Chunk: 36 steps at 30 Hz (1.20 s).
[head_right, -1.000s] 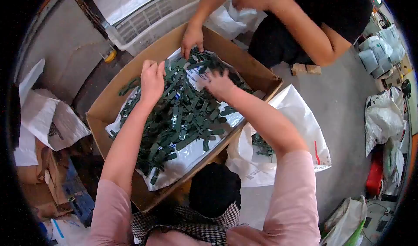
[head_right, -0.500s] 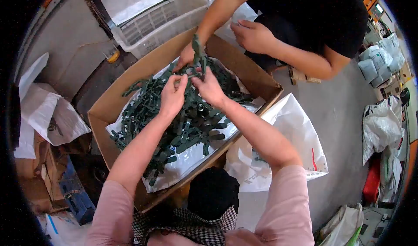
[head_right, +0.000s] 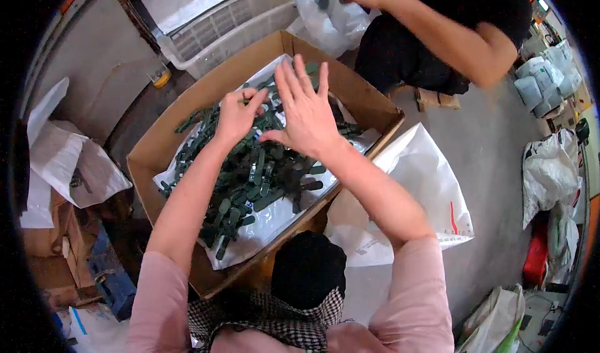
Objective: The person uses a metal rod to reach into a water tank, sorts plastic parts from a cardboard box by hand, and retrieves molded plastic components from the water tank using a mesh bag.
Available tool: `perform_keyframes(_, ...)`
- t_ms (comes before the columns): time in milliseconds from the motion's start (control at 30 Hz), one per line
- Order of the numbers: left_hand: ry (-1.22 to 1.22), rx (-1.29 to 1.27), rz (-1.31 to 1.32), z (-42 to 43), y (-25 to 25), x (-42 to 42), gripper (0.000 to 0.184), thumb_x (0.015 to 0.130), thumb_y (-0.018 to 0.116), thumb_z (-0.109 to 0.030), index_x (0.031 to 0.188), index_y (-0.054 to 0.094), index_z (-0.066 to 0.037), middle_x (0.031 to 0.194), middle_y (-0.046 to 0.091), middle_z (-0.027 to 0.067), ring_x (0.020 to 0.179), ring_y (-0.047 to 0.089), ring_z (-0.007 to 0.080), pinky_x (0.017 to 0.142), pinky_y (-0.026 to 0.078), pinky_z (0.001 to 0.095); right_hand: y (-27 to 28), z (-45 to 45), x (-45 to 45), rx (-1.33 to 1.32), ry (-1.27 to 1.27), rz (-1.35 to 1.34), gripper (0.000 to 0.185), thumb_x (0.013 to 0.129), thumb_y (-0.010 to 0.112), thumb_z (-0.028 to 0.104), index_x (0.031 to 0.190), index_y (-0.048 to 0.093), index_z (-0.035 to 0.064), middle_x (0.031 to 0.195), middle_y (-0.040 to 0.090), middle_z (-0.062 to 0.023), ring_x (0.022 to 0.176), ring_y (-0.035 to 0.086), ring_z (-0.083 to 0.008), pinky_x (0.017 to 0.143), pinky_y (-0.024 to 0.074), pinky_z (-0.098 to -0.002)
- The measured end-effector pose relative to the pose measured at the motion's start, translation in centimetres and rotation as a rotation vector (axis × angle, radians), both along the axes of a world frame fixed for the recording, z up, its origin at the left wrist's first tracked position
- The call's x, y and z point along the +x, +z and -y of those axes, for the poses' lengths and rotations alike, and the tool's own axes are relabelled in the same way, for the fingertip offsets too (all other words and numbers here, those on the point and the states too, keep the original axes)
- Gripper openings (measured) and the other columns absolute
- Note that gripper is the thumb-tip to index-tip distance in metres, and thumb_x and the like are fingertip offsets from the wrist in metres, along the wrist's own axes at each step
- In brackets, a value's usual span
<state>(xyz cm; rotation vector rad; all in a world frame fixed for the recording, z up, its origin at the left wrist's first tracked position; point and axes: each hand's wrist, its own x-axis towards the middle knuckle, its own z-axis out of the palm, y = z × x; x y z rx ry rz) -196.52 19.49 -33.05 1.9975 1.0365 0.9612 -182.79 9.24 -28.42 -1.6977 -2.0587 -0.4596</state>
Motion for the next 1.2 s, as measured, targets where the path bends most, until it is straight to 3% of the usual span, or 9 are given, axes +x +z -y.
perform_keyframes(233,-0.384,-0.846,0.802,0.8,1.0,2.3,0.030,0.088,0.052,-0.030,0.085,0.060,-0.002,0.064,0.053,0.0044,0.043,0.036,0.0061,0.042,0.027,0.0222,-2.9,-2.8,2.4,-0.477,0.378,-1.116,0.102,0.055,0.082,0.025,0.135,0.022,0.0060,0.124,0.045,-0.0103,0.115,0.043,-0.0210,0.098,0.0339,-0.0358)
perform_keyframes(467,-0.297,-0.708,0.375,0.0,2.0,2.9,0.029,0.083,0.059,-0.029,0.073,0.062,-0.001,0.053,0.047,0.0006,0.042,0.035,0.0075,0.042,0.027,0.0234,-5.1,-3.5,3.5,-0.638,0.031,-0.371,0.019,0.066,0.064,0.017,0.071,0.063,-0.0017,0.078,0.062,-0.0205,0.074,0.060,-0.0357,0.068,0.0478,-0.0402)
perform_keyframes(600,-0.178,0.222,-0.221,0.1,0.8,2.9,0.027,0.079,0.063,-0.025,0.066,0.064,-0.001,0.050,0.052,0.0023,0.047,0.045,0.0101,0.048,0.036,0.0263,-8.1,-4.0,4.8,-0.284,-0.075,0.145,0.029,0.069,0.058,0.014,0.095,0.053,0.0023,0.074,0.063,-0.0136,0.068,0.063,-0.0273,0.065,0.0485,-0.0368)
perform_keyframes(700,-0.160,0.174,-0.147,0.1,0.3,2.3,0.028,0.080,0.062,-0.025,0.065,0.064,-0.001,0.051,0.053,0.0028,0.049,0.047,0.0111,0.049,0.037,0.0245,-7.4,-4.2,5.3,-0.547,-0.171,0.123,0.070,0.061,0.073,0.030,0.116,0.040,0.0009,0.112,0.051,-0.0194,0.106,0.050,-0.0298,0.089,0.0378,-0.0376)
perform_keyframes(800,-0.295,-0.554,0.507,-0.9,0.7,1.7,0.029,0.082,0.061,-0.028,0.069,0.061,-0.002,0.057,0.052,0.0027,0.045,0.041,0.0104,0.046,0.032,0.0231,-7.9,-5.1,4.6,-0.572,0.303,-0.860,0.118,0.051,0.081,0.041,0.139,0.010,0.0061,0.134,0.028,-0.0218,0.123,0.032,-0.0320,0.100,0.0276,-0.0323)
perform_keyframes(967,-0.224,-0.918,0.739,-0.3,1.5,1.2,0.034,0.083,0.060,-0.035,0.075,0.057,-0.003,0.060,0.048,0.0017,0.042,0.032,0.0080,0.043,0.026,0.0226,-4.6,-4.8,2.5,-0.799,0.383,-0.978,0.053,0.074,0.063,0.017,0.117,0.037,0.0002,0.101,0.057,-0.0207,0.095,0.057,-0.0239,0.084,0.0422,-0.0373)
perform_keyframes(1033,-0.194,-0.873,0.499,-1.3,0.6,0.8,0.034,0.082,0.060,-0.035,0.072,0.057,-0.003,0.058,0.048,0.0035,0.043,0.037,0.0091,0.043,0.030,0.0230,-4.5,-4.5,2.3,-0.876,0.142,-0.935,0.037,0.077,0.058,0.012,0.108,0.043,-0.0025,0.093,0.061,-0.0199,0.084,0.062,-0.0238,0.077,0.0466,-0.0383)
perform_keyframes(1133,-0.113,0.701,-0.408,0.4,0.5,2.1,0.032,0.080,0.059,-0.031,0.066,0.059,-0.002,0.065,0.056,0.0122,0.053,0.056,0.0286,0.054,0.043,0.0364,-5.6,-5.5,1.7,-0.710,-0.222,-0.037,0.037,0.076,0.057,0.015,0.107,0.046,-0.0022,0.095,0.061,-0.0178,0.082,0.063,-0.0274,0.071,0.0481,-0.0397)
perform_keyframes(1200,-0.071,0.563,-0.384,0.4,-0.6,2.0,0.034,0.083,0.052,-0.034,0.067,0.060,-0.004,0.068,0.059,0.0127,0.064,0.058,0.0321,0.058,0.044,0.0422,-7.2,-5.6,1.8,-0.695,-0.257,0.088,0.043,0.076,0.058,0.018,0.111,0.044,-0.0010,0.099,0.059,-0.0180,0.088,0.060,-0.0296,0.075,0.0464,-0.0428)
